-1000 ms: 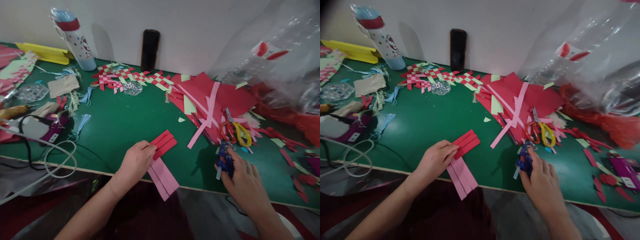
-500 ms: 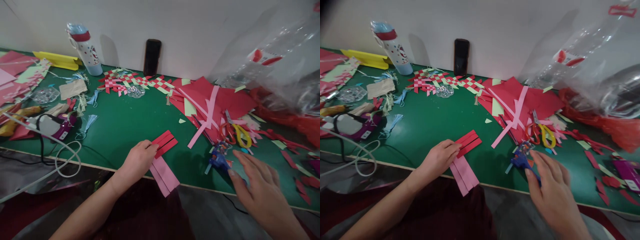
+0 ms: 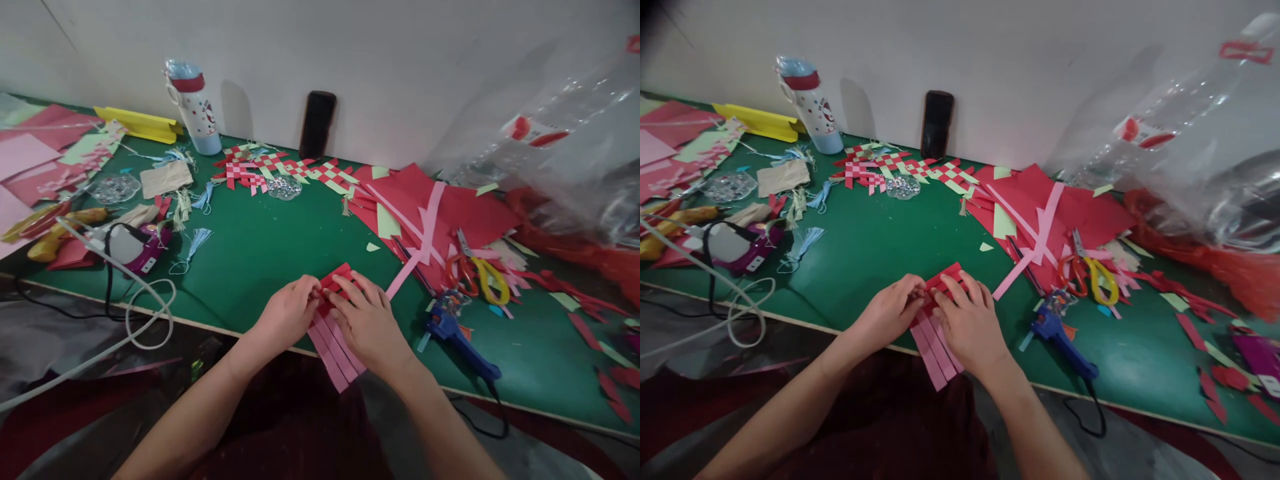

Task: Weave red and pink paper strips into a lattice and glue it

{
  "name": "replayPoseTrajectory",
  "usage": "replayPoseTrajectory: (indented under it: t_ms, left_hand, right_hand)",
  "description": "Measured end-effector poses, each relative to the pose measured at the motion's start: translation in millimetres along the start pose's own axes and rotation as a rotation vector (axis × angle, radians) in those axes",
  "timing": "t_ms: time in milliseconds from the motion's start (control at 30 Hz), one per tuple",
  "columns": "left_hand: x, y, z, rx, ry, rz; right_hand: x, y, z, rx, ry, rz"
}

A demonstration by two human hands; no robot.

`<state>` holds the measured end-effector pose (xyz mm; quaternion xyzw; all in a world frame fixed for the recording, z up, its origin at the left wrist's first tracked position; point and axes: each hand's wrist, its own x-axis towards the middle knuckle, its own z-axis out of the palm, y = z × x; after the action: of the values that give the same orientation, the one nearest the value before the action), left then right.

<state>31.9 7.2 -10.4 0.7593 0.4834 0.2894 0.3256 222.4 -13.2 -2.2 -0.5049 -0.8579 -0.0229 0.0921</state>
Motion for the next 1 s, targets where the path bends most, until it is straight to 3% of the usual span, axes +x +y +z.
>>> replayPoseTrajectory:
  t_ms: [200, 300, 400, 567, 767, 1000]
  left_hand:
    - [-8.6, -3.1, -11.5, -0.055, 0.095, 0.186]
    - [-19.7, -5.1, -19.2, 0.09, 0.153, 0.322]
    - [-29.7, -7.4, -21.1, 0.303, 0.12, 0.435]
    - [-35.9, -10.9, -15.8, 0.473, 0.015, 0.445]
    - [-35.0, -12.6, -13.8, 0.483, -0.072, 0.418]
    - [-35.0, -11.9, -13.9, 0.468, -0.114, 0.386]
  right_hand:
    - [-0.6, 2.5, 7.1, 0.061, 0.026, 0.029]
    - [-1.2, 6.8, 11.7, 0.168, 0.043, 0.039]
    - [-2.0, 10.9, 13.3, 0.254, 0.086, 0.033]
    - [-10.3, 11.0, 6.0, 0.31, 0.166, 0.034]
    - [-19.9, 3.1, -1.3, 0.145, 0.073, -0.059]
    - [-19.9, 16.5, 5.8, 0.045, 0.103, 0.059]
